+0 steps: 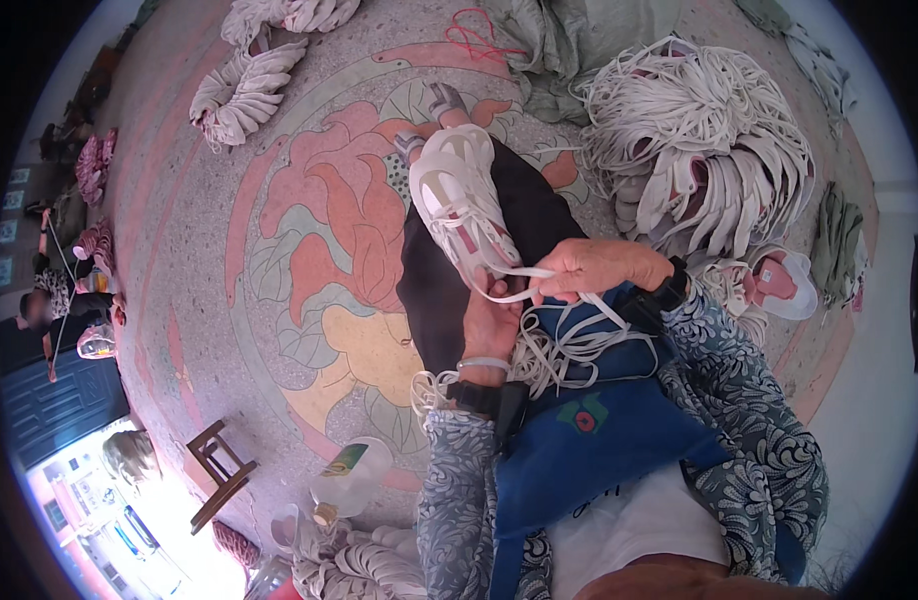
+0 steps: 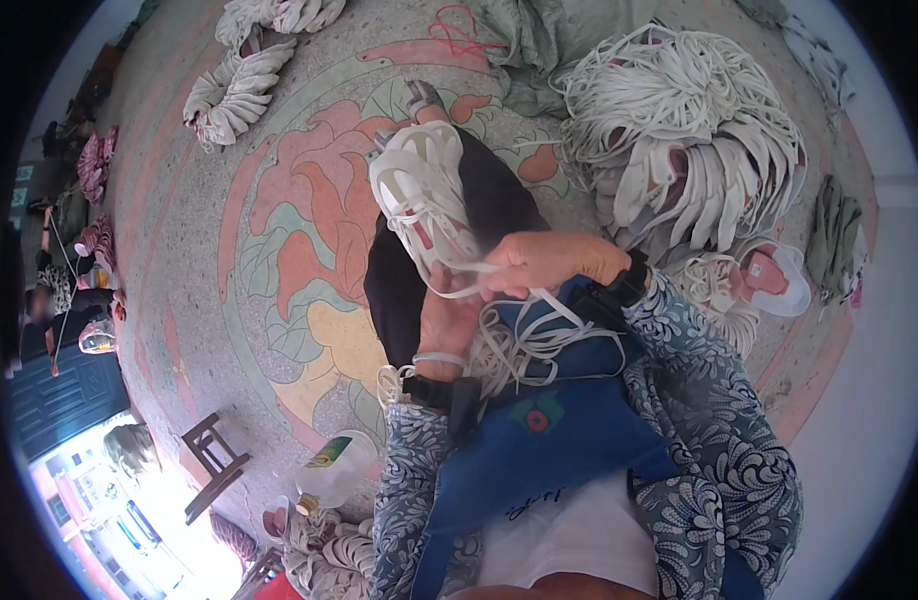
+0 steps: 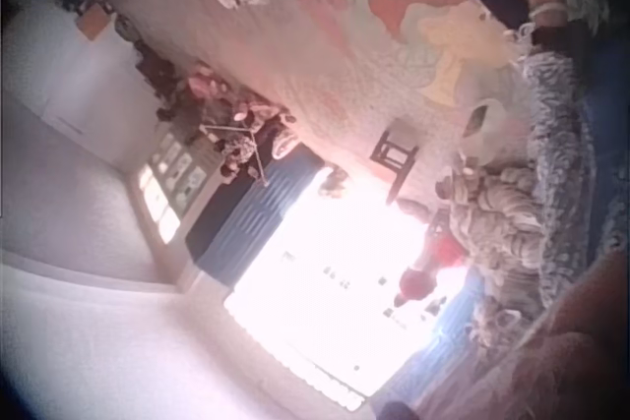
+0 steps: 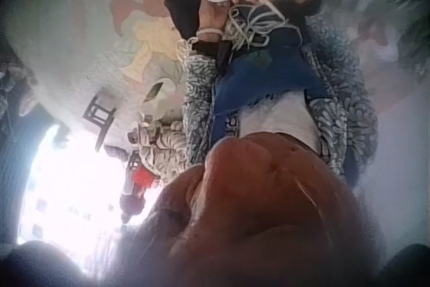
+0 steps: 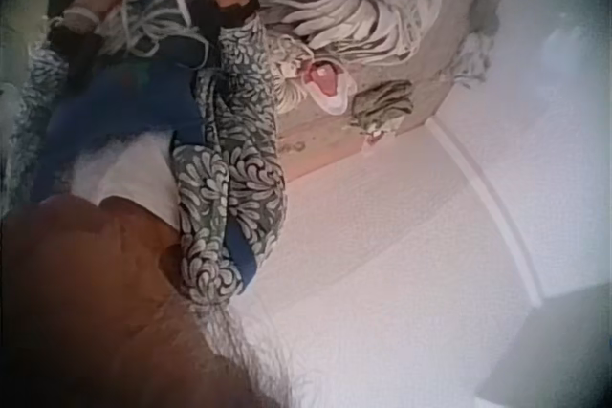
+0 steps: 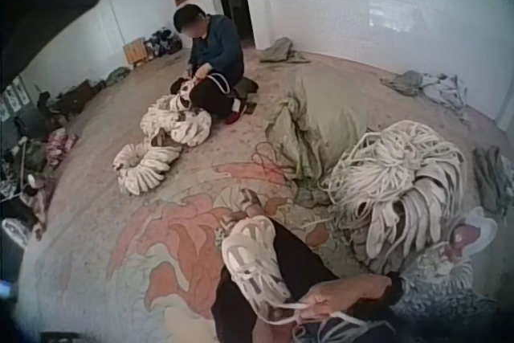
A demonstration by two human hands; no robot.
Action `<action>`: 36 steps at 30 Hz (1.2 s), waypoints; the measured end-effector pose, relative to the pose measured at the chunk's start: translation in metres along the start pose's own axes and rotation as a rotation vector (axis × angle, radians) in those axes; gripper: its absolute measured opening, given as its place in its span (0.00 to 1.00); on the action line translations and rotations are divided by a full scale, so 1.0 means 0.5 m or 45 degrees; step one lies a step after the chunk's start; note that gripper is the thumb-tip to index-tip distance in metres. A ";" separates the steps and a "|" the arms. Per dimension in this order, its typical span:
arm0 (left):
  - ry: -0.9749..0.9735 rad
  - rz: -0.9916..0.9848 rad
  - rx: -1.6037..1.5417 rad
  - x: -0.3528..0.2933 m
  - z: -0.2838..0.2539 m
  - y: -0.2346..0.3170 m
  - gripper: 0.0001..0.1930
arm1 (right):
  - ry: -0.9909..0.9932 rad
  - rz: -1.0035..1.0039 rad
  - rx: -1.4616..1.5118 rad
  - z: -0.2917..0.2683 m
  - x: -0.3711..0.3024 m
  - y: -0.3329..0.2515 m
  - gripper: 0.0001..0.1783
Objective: Manually thread laces through the eyelets of a shoe upper.
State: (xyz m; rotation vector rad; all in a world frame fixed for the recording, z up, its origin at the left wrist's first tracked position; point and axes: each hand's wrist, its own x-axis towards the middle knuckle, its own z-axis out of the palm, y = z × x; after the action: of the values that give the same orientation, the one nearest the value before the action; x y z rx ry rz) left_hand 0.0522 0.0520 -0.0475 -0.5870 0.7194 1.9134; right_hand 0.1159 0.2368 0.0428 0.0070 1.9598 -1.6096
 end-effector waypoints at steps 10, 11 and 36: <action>0.051 0.266 0.084 0.028 0.021 0.007 0.12 | 0.289 -0.017 0.219 -0.028 -0.013 -0.040 0.14; 0.056 0.246 0.106 0.026 0.014 0.005 0.16 | 0.296 0.013 0.252 -0.024 -0.017 -0.051 0.13; -0.220 0.334 1.188 -0.090 0.062 0.036 0.18 | 1.195 -0.317 -0.573 0.011 0.153 0.022 0.12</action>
State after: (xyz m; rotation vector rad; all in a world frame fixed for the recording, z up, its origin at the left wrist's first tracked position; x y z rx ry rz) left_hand 0.0514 0.0393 0.0087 0.2641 1.4830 1.5786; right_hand 0.0593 0.2076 -0.0014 0.4219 3.1147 -1.3782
